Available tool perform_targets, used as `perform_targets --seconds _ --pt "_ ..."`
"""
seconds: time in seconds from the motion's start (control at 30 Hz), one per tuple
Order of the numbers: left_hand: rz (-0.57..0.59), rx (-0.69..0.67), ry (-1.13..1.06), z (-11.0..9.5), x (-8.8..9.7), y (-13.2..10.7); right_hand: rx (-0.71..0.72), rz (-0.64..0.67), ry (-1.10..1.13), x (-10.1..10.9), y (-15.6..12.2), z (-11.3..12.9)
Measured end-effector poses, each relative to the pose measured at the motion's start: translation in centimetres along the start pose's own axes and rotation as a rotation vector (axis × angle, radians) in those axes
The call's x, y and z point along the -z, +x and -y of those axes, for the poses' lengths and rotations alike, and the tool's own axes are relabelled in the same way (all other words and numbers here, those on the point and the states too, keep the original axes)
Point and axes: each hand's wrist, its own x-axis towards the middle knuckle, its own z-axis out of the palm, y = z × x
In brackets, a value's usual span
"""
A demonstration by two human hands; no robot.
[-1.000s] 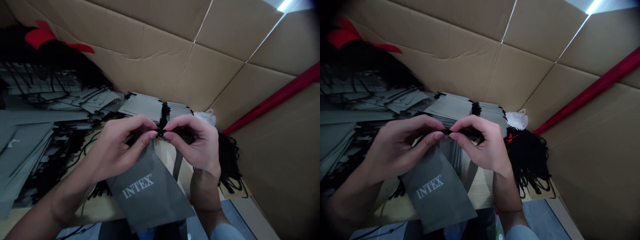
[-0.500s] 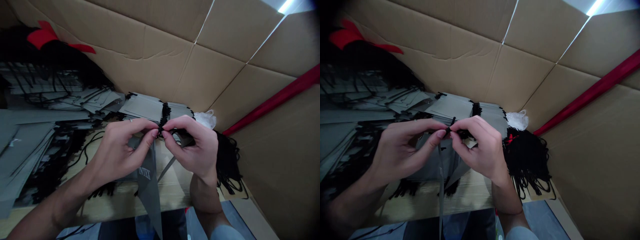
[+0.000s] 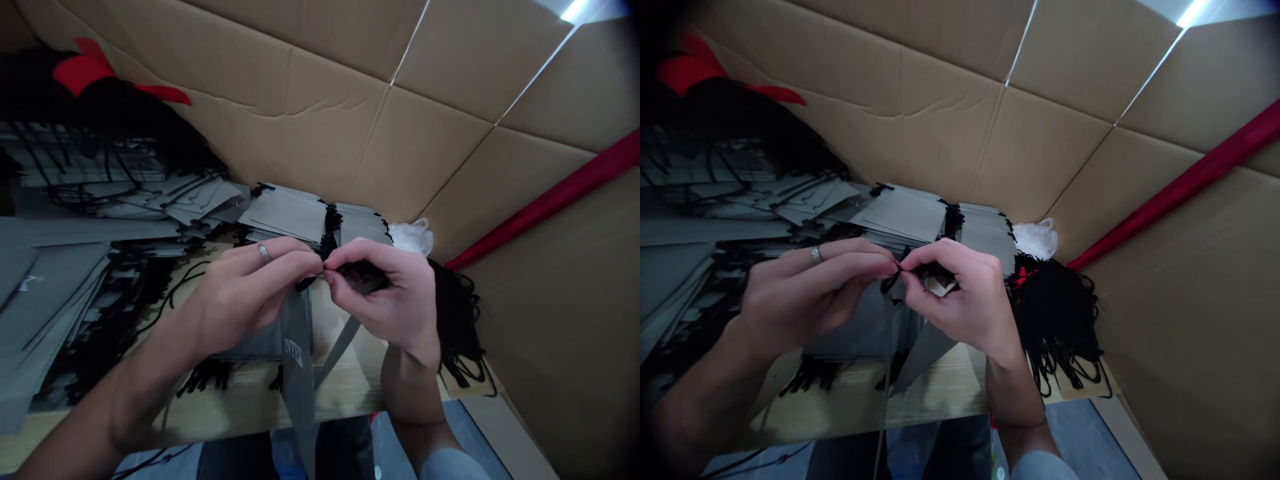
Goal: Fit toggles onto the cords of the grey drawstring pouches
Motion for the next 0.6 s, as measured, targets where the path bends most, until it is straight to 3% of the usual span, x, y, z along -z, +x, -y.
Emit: perform_targets --seconds 0.17,0.6 --pt "0.050 -0.032 0.034 0.3 -0.5 -0.1 -0.025 -0.006 0.000 -0.3 0.1 0.0" --pt "-0.151 0.241 -0.298 -0.2 -1.4 0.4 -0.196 -0.256 0.205 -2.4 0.5 1.1"
